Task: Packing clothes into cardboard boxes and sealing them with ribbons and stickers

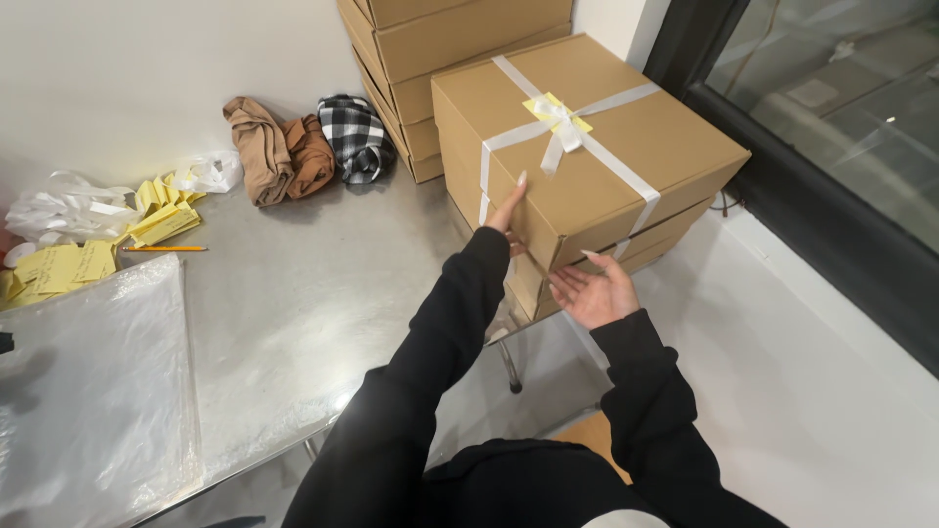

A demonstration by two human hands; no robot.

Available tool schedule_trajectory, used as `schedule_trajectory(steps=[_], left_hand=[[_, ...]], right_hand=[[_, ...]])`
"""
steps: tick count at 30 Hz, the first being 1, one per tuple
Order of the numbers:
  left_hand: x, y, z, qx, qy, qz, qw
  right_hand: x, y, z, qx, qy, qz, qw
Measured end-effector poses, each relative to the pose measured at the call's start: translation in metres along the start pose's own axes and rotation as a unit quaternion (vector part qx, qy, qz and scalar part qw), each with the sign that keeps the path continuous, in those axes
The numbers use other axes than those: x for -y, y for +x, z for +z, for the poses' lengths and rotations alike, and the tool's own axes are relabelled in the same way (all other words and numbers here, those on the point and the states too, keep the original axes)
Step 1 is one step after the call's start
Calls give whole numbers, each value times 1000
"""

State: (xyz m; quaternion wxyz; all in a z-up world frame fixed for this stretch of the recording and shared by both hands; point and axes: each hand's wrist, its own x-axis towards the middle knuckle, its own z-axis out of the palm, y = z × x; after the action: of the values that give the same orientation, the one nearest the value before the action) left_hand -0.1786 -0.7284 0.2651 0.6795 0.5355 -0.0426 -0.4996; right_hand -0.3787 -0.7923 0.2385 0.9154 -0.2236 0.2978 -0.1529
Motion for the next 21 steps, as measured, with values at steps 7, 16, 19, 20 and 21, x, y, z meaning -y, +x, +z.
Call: schedule_trajectory(steps=[7,16,19,20,21], left_hand=[[-4,31,2,-80,37,26,996],[7,-33,1,-87,27,41,995],[13,-62,-9,-95,41,63,993],[25,-57,-19,-81,25,75,994],[38,-52,-29,-67,9,87,994]], right_hand=[[18,-42,64,-9,13,-65,998],[-1,-8,36,-57,22,-158,986],[-18,-7,25,-57,26,-173,983],[-21,-27,41,-39,6,-188,981],[-24,-46,57,-21,-14,-203,979]])
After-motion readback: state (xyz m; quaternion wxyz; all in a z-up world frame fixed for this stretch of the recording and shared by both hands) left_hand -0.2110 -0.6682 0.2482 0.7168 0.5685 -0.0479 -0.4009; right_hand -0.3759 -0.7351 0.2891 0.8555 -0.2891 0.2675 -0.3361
